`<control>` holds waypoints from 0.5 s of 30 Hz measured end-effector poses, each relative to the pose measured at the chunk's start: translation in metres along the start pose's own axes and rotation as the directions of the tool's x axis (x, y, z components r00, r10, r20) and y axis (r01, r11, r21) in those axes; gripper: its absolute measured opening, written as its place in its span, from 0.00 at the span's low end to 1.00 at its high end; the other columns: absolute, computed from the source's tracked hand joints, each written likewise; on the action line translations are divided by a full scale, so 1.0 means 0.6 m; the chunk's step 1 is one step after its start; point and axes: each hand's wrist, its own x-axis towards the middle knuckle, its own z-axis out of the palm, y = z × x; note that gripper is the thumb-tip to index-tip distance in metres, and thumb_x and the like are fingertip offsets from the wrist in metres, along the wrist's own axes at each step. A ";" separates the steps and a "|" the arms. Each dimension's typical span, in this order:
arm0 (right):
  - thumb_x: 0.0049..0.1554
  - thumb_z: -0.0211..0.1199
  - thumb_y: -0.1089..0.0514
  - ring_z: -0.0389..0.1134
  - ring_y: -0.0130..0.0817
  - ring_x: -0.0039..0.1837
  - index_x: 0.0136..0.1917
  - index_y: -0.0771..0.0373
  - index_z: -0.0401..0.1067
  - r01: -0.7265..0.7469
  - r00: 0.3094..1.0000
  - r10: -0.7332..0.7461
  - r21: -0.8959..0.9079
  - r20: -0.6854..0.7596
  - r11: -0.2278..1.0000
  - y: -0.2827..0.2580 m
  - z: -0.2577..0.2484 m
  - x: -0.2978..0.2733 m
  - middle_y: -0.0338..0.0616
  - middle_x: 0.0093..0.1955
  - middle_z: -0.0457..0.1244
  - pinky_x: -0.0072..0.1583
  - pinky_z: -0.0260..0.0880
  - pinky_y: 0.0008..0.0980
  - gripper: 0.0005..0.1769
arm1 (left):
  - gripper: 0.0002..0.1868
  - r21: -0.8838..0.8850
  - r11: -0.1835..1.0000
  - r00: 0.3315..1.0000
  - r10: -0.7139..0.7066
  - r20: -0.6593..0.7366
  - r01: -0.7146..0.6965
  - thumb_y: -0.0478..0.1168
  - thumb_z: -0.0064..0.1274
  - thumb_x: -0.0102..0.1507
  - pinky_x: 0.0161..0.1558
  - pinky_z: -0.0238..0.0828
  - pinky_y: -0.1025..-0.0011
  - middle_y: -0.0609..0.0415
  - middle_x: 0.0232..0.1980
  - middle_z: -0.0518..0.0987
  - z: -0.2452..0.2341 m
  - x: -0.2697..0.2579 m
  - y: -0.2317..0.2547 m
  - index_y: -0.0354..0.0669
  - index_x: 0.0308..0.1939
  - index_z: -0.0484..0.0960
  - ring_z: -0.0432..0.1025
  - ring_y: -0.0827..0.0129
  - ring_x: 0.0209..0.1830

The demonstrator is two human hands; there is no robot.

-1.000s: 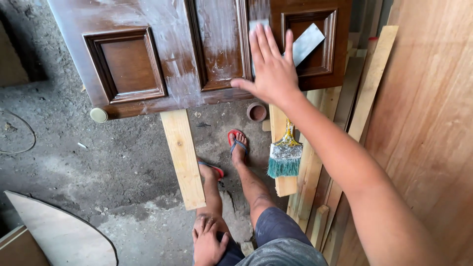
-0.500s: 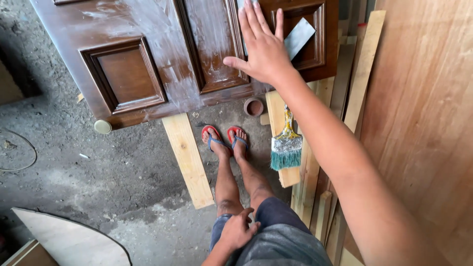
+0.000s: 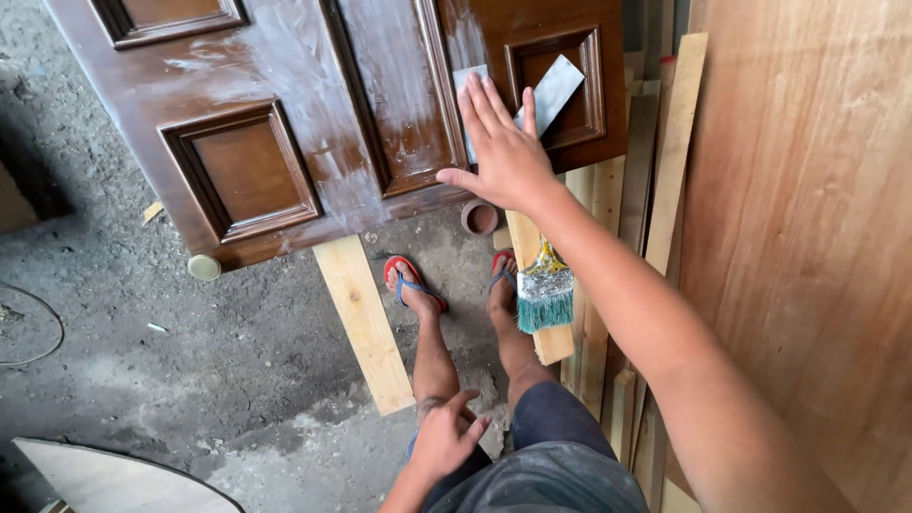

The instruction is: Sanding a wooden door to smooth the surface and remove filler residue using sandpaper.

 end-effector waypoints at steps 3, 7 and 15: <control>0.59 0.35 0.17 0.26 0.39 0.88 0.85 0.62 0.29 0.058 0.993 -0.052 0.047 -0.103 0.997 0.020 0.014 0.027 0.47 0.88 0.25 0.77 0.13 0.65 0.61 | 0.27 0.005 0.998 0.994 0.064 -0.087 -0.064 0.62 0.52 0.63 0.41 0.75 0.57 0.61 0.40 0.89 -0.038 0.015 0.068 0.54 0.60 0.79 0.82 0.53 0.41; 0.68 0.44 0.27 0.28 0.41 0.87 0.86 0.64 0.37 0.095 0.979 -0.079 0.073 -0.188 0.993 0.030 -0.008 0.051 0.47 0.87 0.28 0.79 0.21 0.67 0.50 | 0.19 0.002 0.914 0.881 0.390 -0.266 -0.405 0.51 0.54 0.66 0.34 0.73 0.69 0.58 0.36 0.86 -0.112 0.055 0.178 0.46 0.57 0.80 0.74 0.69 0.15; 0.51 0.53 0.76 0.38 0.63 0.81 0.70 0.62 0.65 0.249 0.887 -0.146 0.187 -0.438 0.950 0.203 0.056 -0.010 0.51 0.80 0.50 0.75 0.35 0.74 0.34 | 0.24 0.436 0.713 0.530 0.701 -0.477 -0.549 0.36 0.53 0.63 0.50 0.72 0.62 0.52 0.47 0.81 -0.260 0.195 0.332 0.40 0.65 0.74 0.75 0.58 0.46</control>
